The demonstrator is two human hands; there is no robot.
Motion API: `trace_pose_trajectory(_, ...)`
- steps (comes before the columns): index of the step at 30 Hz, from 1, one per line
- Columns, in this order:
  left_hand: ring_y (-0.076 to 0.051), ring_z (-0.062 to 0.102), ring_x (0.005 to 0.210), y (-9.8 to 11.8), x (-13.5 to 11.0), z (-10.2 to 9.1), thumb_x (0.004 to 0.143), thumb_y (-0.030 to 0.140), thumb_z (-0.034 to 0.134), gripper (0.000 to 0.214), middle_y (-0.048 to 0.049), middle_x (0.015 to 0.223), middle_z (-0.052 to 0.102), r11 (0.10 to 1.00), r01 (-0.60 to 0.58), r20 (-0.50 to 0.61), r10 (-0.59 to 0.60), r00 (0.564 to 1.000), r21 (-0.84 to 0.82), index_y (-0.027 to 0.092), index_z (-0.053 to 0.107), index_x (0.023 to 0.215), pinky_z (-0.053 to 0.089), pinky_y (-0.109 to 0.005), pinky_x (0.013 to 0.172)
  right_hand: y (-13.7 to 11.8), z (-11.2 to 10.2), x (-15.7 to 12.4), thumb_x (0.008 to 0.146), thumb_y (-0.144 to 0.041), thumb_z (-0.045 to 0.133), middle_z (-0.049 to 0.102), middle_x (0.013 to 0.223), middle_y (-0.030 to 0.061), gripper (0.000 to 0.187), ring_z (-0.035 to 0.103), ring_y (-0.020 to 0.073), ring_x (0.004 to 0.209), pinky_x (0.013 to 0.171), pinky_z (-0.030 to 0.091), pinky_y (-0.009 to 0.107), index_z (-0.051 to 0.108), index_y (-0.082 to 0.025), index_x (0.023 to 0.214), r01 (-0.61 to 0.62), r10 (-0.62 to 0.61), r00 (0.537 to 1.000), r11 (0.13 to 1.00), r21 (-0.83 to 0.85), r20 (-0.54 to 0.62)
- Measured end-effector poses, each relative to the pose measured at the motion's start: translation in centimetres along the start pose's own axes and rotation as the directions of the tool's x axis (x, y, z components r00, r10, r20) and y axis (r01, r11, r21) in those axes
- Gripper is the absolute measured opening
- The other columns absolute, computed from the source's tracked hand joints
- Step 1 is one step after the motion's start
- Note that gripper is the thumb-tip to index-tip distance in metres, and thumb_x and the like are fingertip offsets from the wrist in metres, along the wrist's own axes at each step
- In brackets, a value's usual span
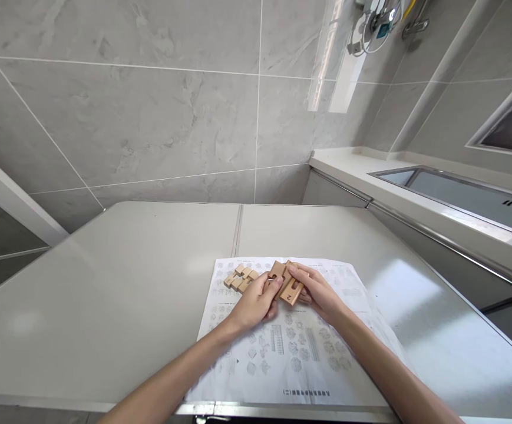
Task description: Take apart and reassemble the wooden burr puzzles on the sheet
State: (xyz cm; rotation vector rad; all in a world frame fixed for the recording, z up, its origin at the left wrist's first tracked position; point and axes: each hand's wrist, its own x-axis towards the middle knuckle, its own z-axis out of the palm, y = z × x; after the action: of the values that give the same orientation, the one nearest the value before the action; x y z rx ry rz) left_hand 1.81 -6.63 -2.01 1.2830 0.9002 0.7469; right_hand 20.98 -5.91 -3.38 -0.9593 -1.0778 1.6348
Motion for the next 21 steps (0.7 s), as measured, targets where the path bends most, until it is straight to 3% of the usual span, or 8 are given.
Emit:
trace_pose_trajectory(5,-0.014,0.053,0.035,0.5,-0.3,-0.1,0.097,0.077,0.056,0.058,0.0045,0.051,0.059,0.998,0.047,-0.010,-0.047,0.999,-0.039,0.020,0.055,0.106,0.036,-0.023,0.034,0.1,-0.2,0.1,0.090,-0.060,0.079,0.048,0.063,-0.0050,0.043,0.028,0.0082,0.052,0.046,0.021,0.023,0.075,-0.018,0.099,0.034,-0.035,0.997,0.999,-0.011,-0.067)
trace_pose_trajectory(10,-0.018,0.071,0.055,0.4,0.1,-0.1,0.095,0.077,0.059,0.058,-0.0049,0.080,0.072,0.997,0.026,-0.059,-0.030,0.998,-0.070,0.020,0.055,0.102,0.045,-0.025,0.040,0.0,-0.4,0.3,0.086,-0.059,0.081,0.047,0.061,-0.0057,0.044,0.027,0.0081,0.050,0.044,0.022,0.024,0.077,-0.018,0.099,0.065,-0.062,0.988,0.998,0.016,-0.143)
trace_pose_trajectory(15,-0.009,0.047,0.041,0.2,0.1,-0.4,0.097,0.075,0.057,0.054,0.0023,0.065,0.061,1.000,0.017,-0.051,-0.018,0.999,-0.017,0.021,0.052,0.092,0.029,-0.022,0.040,0.0,-0.9,0.5,0.083,-0.059,0.083,0.048,0.064,-0.0047,0.044,0.026,0.0073,0.049,0.040,0.019,0.023,0.076,-0.018,0.098,0.120,-0.097,0.975,0.987,0.105,-0.199)
trace_pose_trajectory(21,-0.011,0.045,0.049,-0.2,0.1,-0.4,0.098,0.072,0.055,0.051,0.0053,0.063,0.053,0.994,-0.018,-0.015,0.020,1.000,0.110,0.022,0.052,0.090,0.034,-0.025,0.049,0.1,-1.2,0.6,0.083,-0.061,0.081,0.039,0.058,-0.0075,0.047,0.021,0.0075,0.046,0.038,0.017,0.023,0.075,-0.017,0.099,0.133,-0.099,0.968,0.981,0.138,-0.230)
